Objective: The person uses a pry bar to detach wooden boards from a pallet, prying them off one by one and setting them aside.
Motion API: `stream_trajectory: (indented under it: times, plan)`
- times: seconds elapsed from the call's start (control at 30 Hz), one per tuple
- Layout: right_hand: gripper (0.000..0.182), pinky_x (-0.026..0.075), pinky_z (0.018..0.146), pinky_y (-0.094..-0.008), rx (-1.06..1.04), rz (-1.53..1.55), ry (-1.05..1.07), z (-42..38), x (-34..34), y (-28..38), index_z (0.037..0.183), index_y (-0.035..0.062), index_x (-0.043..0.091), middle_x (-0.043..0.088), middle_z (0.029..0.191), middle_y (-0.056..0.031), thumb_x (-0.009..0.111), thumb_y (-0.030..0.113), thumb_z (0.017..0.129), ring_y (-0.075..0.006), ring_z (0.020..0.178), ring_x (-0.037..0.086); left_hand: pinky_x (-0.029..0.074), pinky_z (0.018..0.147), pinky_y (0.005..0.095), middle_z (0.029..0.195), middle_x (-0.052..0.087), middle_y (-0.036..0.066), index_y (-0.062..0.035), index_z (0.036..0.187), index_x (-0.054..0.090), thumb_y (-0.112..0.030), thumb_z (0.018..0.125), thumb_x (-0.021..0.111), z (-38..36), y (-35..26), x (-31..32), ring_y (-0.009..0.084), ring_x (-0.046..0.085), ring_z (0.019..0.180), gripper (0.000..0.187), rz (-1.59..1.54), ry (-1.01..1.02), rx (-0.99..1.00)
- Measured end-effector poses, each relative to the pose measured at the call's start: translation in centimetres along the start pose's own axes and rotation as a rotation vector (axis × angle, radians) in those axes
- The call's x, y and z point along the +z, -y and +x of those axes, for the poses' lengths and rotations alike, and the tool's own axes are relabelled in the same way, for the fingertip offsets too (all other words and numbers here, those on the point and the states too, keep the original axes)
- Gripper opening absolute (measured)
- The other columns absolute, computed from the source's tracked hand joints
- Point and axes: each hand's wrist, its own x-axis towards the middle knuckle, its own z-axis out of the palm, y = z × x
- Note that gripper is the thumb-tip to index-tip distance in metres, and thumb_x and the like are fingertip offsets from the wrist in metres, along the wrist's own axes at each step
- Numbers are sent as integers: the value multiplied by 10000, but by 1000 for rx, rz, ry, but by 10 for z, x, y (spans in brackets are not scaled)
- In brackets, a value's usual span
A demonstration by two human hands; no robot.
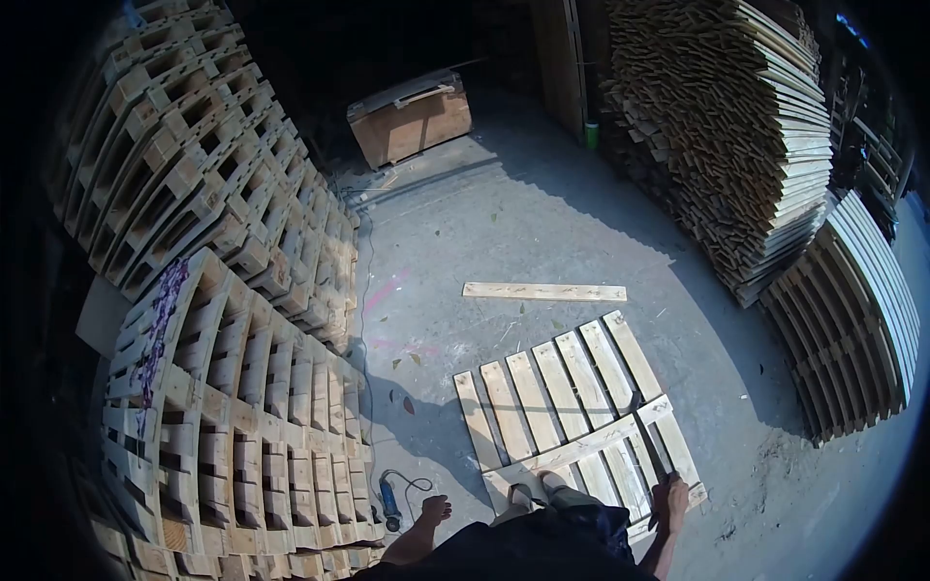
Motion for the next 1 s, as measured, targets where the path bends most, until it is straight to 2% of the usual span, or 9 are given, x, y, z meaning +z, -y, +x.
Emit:
stream_trajectory:
  times: [0.1, 0.17, 0.27, 0.3, 0.37, 0.47, 0.57, 0.8, 1.0]
  plan:
    - [311, 499, 680, -463, 140, 27, 198, -39, 34, -49, 966, 64, 578, 627, 802, -232, 569, 120, 660, -393, 804, 624, 508, 652, 388, 826, 606, 88, -59, 989, 557, -244, 840, 552, 27, -40, 53, 224, 597, 717, 237, 226, 116, -24]
    - [329, 497, 695, -467, 187, 12, 199, -68, 9, -21, 1002, 90, 579, 626, 823, -235, 563, 151, 679, -389, 835, 617, 511, 660, 385, 839, 615, 85, -58, 967, 564, -244, 857, 537, 33, -68, 90, 219, 604, 712, 218, 422, 225, 47]
    - [378, 458, 627, -446, 206, 176, 149, -83, 24, -47, 1047, 51, 566, 594, 762, -224, 590, 161, 687, -371, 744, 601, 515, 570, 317, 806, 629, 52, -81, 987, 566, -276, 850, 538, 23, -112, 150, 153, 606, 655, 240, 572, 323, 125]
    - [395, 460, 628, -444, 155, 168, 55, -89, 31, -56, 1074, 54, 565, 593, 757, -222, 600, 161, 695, -368, 713, 597, 433, 422, 255, 688, 575, 33, -83, 883, 587, -253, 834, 565, 18, -122, 171, 124, 534, 528, 178, 547, 324, 138]
    - [316, 470, 586, -467, 91, 126, -25, -95, 27, -61, 1017, 71, 557, 586, 670, -202, 587, 151, 713, -371, 657, 598, 456, 480, 270, 751, 593, 45, -85, 965, 574, -287, 844, 563, 27, -138, 200, 139, 553, 583, 236, 661, 401, 133]
    - [330, 467, 559, -454, 248, 143, 80, -96, 32, -89, 1044, 78, 546, 581, 651, -187, 608, 169, 733, -353, 628, 595, 484, 563, 296, 829, 605, 52, -99, 1049, 572, -320, 843, 569, 19, -155, 252, 152, 571, 666, 303, 932, 392, 142]
    - [349, 470, 549, -447, 212, 129, 31, -84, 26, -114, 1076, 97, 535, 585, 650, -175, 622, 196, 753, -341, 621, 601, 491, 582, 294, 867, 612, 54, -107, 1096, 559, -318, 841, 566, 14, -160, 302, 152, 573, 697, 331, 1026, 397, 117]
    - [380, 466, 588, -461, 383, 133, 219, -10, -55, -185, 1143, 128, 521, 596, 678, -164, 609, 206, 781, -355, 648, 600, 507, 621, 314, 920, 612, 69, -82, 1096, 541, -284, 848, 560, -18, -103, 445, 164, 588, 746, 321, 1210, 457, -36]
    - [348, 471, 585, -444, 353, 155, 281, 88, -121, -238, 1121, 131, 531, 609, 678, -151, 602, 227, 794, -349, 619, 603, 504, 618, 269, 945, 615, 51, -113, 1128, 548, -296, 873, 561, -134, -34, 648, 134, 582, 745, 313, 1059, 617, -8]
